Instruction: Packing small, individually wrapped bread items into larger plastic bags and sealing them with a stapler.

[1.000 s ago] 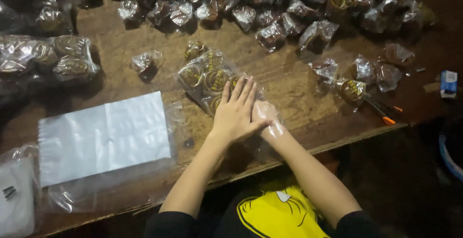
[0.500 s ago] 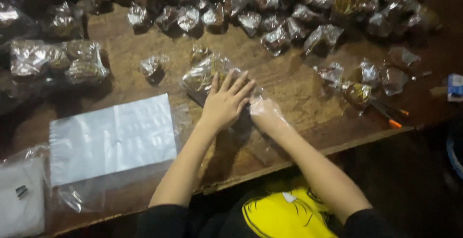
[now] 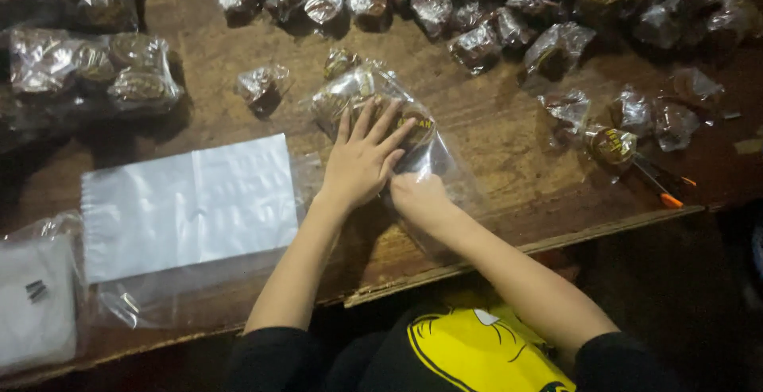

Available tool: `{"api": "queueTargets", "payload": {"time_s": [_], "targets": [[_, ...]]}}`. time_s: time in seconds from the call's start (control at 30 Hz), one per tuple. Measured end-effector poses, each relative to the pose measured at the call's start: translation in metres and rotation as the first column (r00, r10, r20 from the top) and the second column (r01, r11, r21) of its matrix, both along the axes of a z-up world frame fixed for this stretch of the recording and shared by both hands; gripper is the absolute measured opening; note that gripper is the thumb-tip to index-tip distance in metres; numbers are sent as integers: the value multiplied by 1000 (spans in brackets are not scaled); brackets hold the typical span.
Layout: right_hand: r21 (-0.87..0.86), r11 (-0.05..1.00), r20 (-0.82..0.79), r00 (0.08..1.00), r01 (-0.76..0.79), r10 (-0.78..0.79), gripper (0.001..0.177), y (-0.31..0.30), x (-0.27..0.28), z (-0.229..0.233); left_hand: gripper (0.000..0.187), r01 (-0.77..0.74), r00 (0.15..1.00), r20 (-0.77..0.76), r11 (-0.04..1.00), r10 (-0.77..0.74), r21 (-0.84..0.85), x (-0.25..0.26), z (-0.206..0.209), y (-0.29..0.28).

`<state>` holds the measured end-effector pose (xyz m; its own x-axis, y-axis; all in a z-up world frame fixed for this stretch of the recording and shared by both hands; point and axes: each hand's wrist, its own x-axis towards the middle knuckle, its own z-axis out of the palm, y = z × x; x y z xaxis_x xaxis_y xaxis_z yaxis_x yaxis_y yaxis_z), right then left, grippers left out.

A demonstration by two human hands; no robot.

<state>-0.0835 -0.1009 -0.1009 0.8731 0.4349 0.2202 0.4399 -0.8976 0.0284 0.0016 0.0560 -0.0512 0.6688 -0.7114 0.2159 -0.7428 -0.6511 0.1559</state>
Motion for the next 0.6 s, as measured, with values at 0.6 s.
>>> {"api": "queueTargets", "payload": {"time_s": [0.6], "targets": [[31, 949, 50, 948, 314, -316, 34, -34, 13, 5, 51, -40, 999, 1, 999, 40, -32, -2, -3, -3]]}}
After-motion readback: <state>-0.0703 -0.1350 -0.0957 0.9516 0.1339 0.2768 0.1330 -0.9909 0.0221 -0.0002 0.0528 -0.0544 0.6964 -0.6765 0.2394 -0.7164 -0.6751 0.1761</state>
